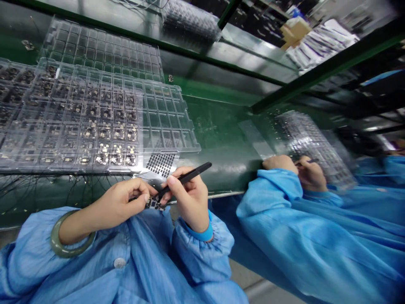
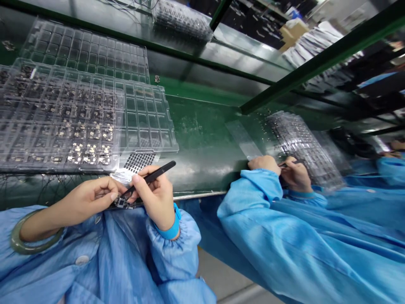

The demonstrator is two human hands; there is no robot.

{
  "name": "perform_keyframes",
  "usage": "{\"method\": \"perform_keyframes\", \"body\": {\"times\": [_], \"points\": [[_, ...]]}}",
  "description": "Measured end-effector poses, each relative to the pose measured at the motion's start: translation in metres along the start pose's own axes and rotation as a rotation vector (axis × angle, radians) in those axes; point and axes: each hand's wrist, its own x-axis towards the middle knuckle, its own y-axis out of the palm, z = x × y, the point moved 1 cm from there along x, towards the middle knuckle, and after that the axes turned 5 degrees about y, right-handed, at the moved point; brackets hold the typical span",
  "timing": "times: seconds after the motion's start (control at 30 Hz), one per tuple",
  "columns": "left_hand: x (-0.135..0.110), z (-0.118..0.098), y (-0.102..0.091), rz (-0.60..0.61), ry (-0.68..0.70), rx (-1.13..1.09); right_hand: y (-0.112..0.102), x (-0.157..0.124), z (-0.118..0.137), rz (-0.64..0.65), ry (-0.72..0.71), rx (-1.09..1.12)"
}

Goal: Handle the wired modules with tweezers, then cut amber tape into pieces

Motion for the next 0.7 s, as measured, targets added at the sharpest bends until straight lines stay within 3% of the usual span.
{"method": "perform_keyframes", "body": {"times": [0.43,0.7], "points": [[0.0008,-0.0008,0.0012,-0.04,-0.072,-0.16,0.0051,0.0001,-0.0044,-0.026,-0.003,-0.05],[0.0011,0.0022,0.0006,-0.05,-0.068,-0.146,0.0072,-0.0046,-0.0081,-0.066,-0.071,-0.122]]}}
